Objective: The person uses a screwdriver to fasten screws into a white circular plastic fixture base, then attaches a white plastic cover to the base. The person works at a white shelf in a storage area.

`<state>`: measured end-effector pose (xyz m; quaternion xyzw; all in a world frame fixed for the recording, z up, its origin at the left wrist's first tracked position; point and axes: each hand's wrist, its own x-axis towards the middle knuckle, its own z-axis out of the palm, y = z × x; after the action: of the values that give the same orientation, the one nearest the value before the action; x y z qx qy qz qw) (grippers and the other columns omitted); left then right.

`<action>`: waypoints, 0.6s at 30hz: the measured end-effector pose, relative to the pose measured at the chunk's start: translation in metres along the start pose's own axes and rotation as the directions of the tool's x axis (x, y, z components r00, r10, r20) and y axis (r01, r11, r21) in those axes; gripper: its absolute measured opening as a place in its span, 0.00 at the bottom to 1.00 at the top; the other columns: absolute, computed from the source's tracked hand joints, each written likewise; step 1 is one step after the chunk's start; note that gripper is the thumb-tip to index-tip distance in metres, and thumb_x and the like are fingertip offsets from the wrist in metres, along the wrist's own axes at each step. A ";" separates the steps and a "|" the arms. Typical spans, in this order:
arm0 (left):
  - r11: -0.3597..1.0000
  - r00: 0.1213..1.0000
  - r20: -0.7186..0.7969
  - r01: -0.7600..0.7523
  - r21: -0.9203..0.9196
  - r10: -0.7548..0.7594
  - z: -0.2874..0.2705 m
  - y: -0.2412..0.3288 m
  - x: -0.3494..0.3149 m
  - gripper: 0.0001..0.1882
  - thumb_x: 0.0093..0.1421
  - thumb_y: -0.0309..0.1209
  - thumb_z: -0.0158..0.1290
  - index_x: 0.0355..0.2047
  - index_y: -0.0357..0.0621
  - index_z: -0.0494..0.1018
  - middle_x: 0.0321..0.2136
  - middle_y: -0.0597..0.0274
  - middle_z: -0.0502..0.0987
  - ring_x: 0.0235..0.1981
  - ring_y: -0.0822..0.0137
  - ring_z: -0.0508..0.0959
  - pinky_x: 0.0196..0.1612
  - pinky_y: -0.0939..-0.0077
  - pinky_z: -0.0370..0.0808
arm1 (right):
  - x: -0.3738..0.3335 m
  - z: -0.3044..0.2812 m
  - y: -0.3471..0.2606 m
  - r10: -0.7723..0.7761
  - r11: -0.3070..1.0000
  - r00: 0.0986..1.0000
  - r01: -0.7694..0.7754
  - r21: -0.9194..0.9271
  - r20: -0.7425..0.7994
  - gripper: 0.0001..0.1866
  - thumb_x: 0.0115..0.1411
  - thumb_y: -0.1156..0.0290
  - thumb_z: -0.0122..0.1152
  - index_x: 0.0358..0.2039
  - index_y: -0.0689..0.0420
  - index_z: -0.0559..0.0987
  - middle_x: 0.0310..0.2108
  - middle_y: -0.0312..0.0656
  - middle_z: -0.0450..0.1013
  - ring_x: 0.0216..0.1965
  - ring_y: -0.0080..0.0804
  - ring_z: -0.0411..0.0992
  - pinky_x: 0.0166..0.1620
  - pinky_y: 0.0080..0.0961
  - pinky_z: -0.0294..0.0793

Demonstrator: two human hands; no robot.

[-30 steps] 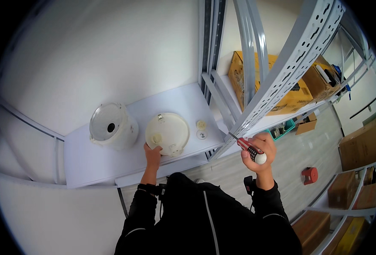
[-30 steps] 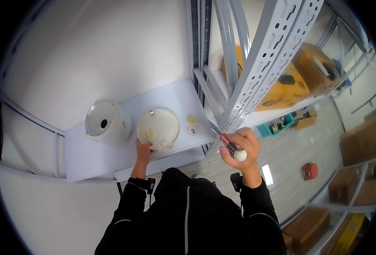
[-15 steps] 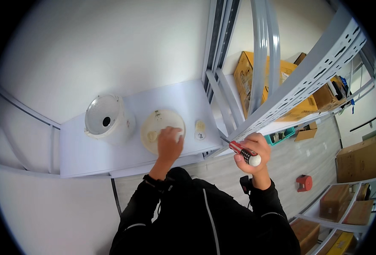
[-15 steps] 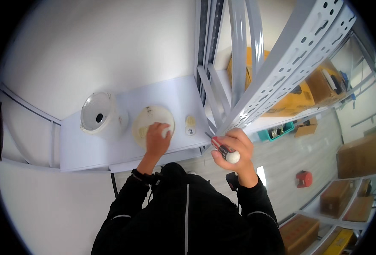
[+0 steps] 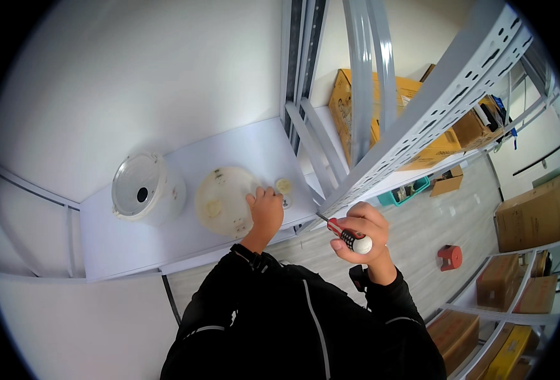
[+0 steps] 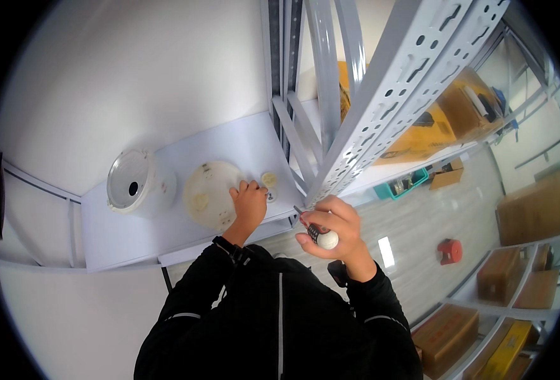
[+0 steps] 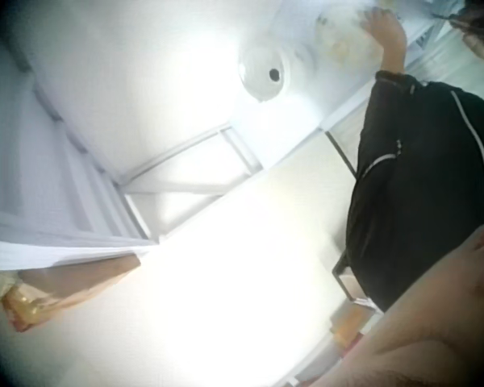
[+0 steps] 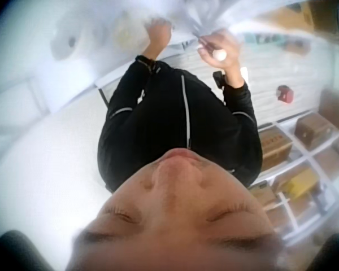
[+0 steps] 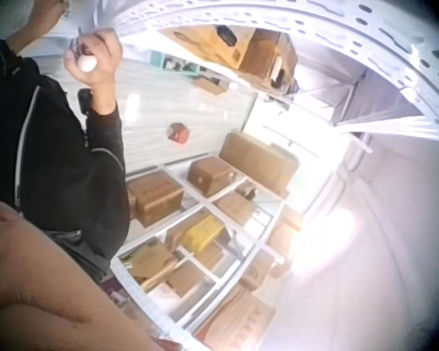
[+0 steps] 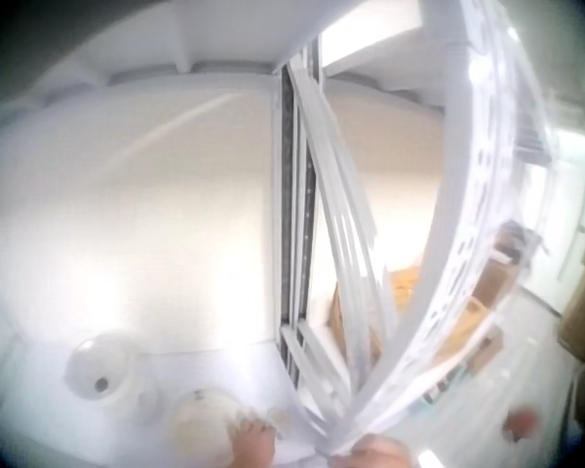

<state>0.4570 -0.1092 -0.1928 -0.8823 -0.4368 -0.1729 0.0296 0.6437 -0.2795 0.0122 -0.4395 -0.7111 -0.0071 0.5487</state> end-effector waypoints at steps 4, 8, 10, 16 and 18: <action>1.000 1.000 0.019 0.004 0.029 -0.004 0.003 0.004 0.003 0.07 0.57 0.31 0.58 0.28 0.55 0.86 0.35 0.71 0.78 0.47 0.58 0.72 0.48 0.48 0.60 | 0.002 -0.004 -0.004 0.001 1.000 1.000 -0.001 -0.001 0.011 0.20 0.45 0.68 0.82 0.39 0.56 0.86 0.30 0.36 0.73 0.24 0.27 0.71 0.27 0.24 0.69; 0.999 1.000 -0.003 -0.015 0.051 0.015 0.006 0.004 0.001 0.07 0.56 0.29 0.57 0.27 0.54 0.85 0.35 0.70 0.77 0.47 0.58 0.72 0.48 0.48 0.60 | -0.003 -0.004 -0.003 0.036 0.999 0.999 -0.036 -0.005 0.010 0.19 0.45 0.69 0.82 0.39 0.56 0.86 0.30 0.35 0.73 0.24 0.26 0.70 0.27 0.23 0.69; 0.999 1.000 -0.008 -0.019 0.045 0.020 0.007 0.002 0.000 0.07 0.56 0.29 0.57 0.27 0.54 0.85 0.35 0.71 0.78 0.47 0.58 0.72 0.48 0.48 0.60 | -0.003 -0.001 -0.002 0.036 0.999 0.999 -0.036 -0.002 0.010 0.19 0.44 0.70 0.82 0.39 0.55 0.86 0.30 0.35 0.74 0.24 0.26 0.70 0.27 0.23 0.69; 0.998 0.998 -0.043 -0.041 -0.056 0.039 0.010 0.003 -0.001 0.08 0.57 0.27 0.57 0.32 0.54 0.85 0.37 0.69 0.78 0.49 0.59 0.73 0.49 0.50 0.60 | 0.003 0.004 -0.005 0.055 0.998 0.998 -0.055 0.013 0.016 0.18 0.45 0.70 0.82 0.37 0.55 0.86 0.31 0.36 0.74 0.24 0.25 0.70 0.27 0.23 0.69; 0.996 0.998 -0.029 -0.050 -0.073 0.048 0.012 0.003 -0.001 0.07 0.58 0.29 0.58 0.33 0.55 0.85 0.36 0.70 0.78 0.48 0.61 0.73 0.49 0.50 0.59 | 0.003 0.005 -0.004 0.053 0.998 0.999 -0.053 0.019 0.003 0.17 0.46 0.70 0.82 0.37 0.56 0.86 0.31 0.36 0.74 0.24 0.25 0.70 0.27 0.23 0.69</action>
<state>0.4619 -0.1098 -0.2041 -0.8908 -0.4078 -0.2004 0.0072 0.6371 -0.2778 0.0150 -0.4530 -0.7000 0.0145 0.5519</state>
